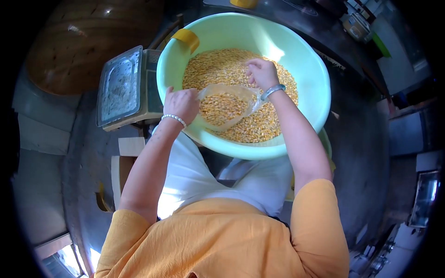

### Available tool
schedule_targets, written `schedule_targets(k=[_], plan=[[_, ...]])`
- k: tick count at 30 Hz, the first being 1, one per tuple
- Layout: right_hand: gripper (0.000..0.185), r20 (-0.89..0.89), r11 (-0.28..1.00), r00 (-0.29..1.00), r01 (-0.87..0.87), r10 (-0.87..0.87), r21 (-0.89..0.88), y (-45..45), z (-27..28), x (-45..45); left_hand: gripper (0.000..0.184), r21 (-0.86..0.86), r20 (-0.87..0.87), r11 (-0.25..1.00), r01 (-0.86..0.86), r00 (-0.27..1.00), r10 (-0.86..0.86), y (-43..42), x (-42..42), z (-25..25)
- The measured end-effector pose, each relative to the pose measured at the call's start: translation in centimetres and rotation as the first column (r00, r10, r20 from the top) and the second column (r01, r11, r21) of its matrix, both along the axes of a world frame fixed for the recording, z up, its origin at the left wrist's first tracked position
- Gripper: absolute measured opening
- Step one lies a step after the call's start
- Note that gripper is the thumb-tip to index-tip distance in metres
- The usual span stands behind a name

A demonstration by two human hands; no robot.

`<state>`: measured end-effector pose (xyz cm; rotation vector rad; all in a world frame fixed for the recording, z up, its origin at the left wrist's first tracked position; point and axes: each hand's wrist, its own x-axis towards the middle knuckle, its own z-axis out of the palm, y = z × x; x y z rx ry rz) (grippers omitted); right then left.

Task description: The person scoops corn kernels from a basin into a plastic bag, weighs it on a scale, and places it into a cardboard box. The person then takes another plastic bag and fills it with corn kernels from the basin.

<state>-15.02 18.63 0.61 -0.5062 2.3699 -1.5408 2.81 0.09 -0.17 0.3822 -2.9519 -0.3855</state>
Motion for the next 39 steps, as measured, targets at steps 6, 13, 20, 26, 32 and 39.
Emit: schedule_targets(k=[6, 13, 20, 26, 32, 39], plan=[[0.017, 0.074, 0.821, 0.997, -0.016, -0.032, 0.571, 5.6, -10.7, -4.1, 0.013, -0.019, 0.037, 1.0, -0.006, 0.999, 0.007, 0.1, -0.1, 0.2], [0.041, 0.087, 0.709, 0.975, -0.207, 0.202, 0.674, 5.2, -16.6, -3.1, 0.015, -0.012, 0.035, 1.0, -0.002, 0.999, 0.003, 0.4, -0.1, 0.6], [0.046, -0.047, 0.384, 0.889, -0.148, 0.455, 0.911, 3.8, -18.2, -3.0, 0.022, -0.014, 0.021, 1.0, 0.011, 1.0, -0.011, 0.4, 0.1, 0.6], [0.045, -0.159, 0.424, 0.883, -0.05, 0.442, 0.904, 4.0, -19.9, -3.2, 0.016, -0.042, 0.013, 0.999, -0.008, 1.0, 0.009, 0.3, -0.1, 0.2], [0.043, -0.103, 0.376, 0.891, -0.081, 0.443, 0.923, 3.7, -17.8, -2.8, 0.014, -0.038, -0.027, 0.999, -0.007, 1.0, 0.006, 0.1, -0.1, -0.1], [0.035, -0.07, 0.514, 0.998, 0.062, -0.003, 0.856, 4.7, -11.5, -3.8, 0.013, -0.045, -0.002, 0.999, -0.003, 1.0, 0.002, 0.0, -0.2, -0.2]])
